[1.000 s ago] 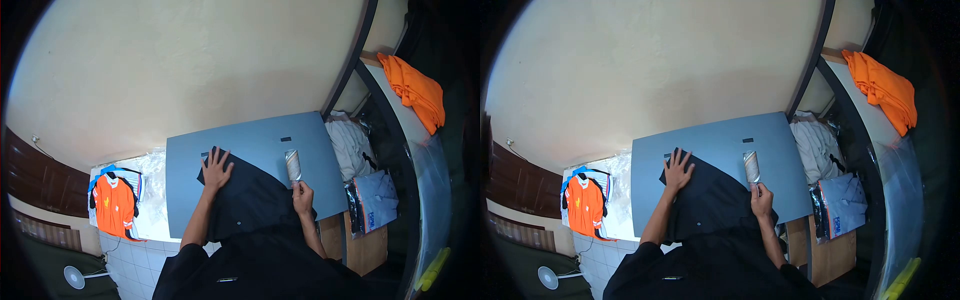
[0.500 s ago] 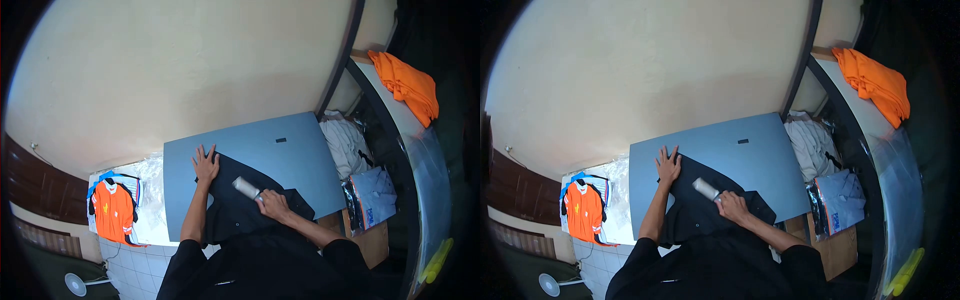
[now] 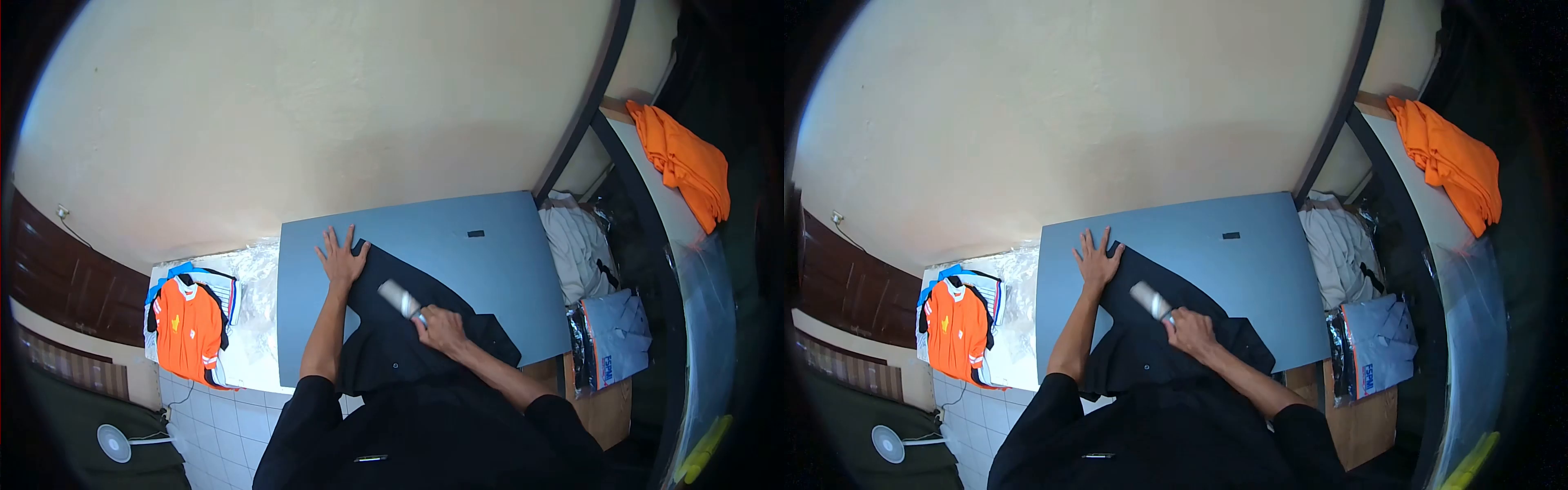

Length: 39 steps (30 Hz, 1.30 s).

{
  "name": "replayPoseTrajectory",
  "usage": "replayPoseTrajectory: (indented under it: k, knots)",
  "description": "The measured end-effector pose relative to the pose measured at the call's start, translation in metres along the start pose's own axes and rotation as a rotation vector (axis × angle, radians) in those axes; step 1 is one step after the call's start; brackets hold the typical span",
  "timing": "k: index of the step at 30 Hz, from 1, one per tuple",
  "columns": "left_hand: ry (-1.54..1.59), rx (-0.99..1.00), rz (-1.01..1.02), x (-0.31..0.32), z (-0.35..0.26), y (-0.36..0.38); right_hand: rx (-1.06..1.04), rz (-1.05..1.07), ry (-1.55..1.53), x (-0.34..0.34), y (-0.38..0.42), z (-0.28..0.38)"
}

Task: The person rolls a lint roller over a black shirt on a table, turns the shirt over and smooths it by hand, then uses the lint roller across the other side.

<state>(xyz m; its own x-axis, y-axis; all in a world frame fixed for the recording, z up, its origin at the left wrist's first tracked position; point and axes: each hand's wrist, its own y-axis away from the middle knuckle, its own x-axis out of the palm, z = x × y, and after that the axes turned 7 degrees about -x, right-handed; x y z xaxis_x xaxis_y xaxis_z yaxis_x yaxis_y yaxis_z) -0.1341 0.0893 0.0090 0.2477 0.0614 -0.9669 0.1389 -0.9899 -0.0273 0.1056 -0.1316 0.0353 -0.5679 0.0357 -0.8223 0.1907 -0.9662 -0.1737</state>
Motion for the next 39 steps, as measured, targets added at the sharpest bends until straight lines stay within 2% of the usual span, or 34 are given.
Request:
replayPoseTrajectory:
  k: [2,3,5,11,12,15,17,21,22,25,27,30,33,37,39]
  knots:
    - [0.009,-0.024,0.02,-0.004,-0.002,-0.002,0.131,-0.026,0.043,-0.009,-0.024,-0.011]
    - [0.012,-0.037,0.035,-0.004,-0.002,0.0,0.181,-0.136,0.081,-0.006,-0.033,-0.018]
    - [0.016,-0.047,0.031,-0.002,-0.002,0.002,0.214,-0.221,0.06,0.006,-0.044,-0.032]
    - [0.042,-0.03,0.004,-0.001,-0.002,-0.002,-0.15,0.095,-0.095,0.035,-0.019,0.011]
    - [0.045,-0.031,-0.005,0.0,0.001,-0.002,-0.133,0.066,-0.08,0.034,-0.019,0.012]
    - [0.067,-0.047,-0.013,0.0,0.0,-0.002,0.123,0.003,0.023,0.004,-0.048,0.002]
    - [0.103,-0.059,-0.044,0.001,0.0,-0.003,0.215,-0.144,0.038,0.001,-0.06,-0.021]
    - [0.067,-0.05,-0.044,-0.009,-0.001,-0.003,0.22,-0.08,-0.001,-0.002,-0.061,-0.005]
    - [0.067,-0.022,-0.051,-0.011,0.001,-0.005,0.095,-0.107,-0.015,0.016,-0.05,-0.003]
    - [0.074,0.037,-0.08,0.001,0.016,-0.01,-0.201,0.081,-0.154,0.041,-0.025,0.022]
    - [0.091,0.044,-0.131,0.006,0.019,-0.015,-0.257,0.104,-0.142,0.047,-0.024,0.029]
    - [0.091,0.012,-0.078,0.0,0.017,-0.014,-0.168,0.123,-0.154,0.036,-0.036,0.028]
    - [0.184,-0.048,-0.295,0.002,0.015,-0.012,-0.079,-0.002,-0.311,0.032,-0.042,0.02]
    - [0.246,-0.074,-0.227,0.003,0.017,-0.017,0.043,-0.07,-0.463,0.013,-0.048,0.017]
    - [0.341,-0.073,-0.198,0.007,0.024,-0.026,0.031,-0.204,-0.487,0.011,-0.052,0.007]
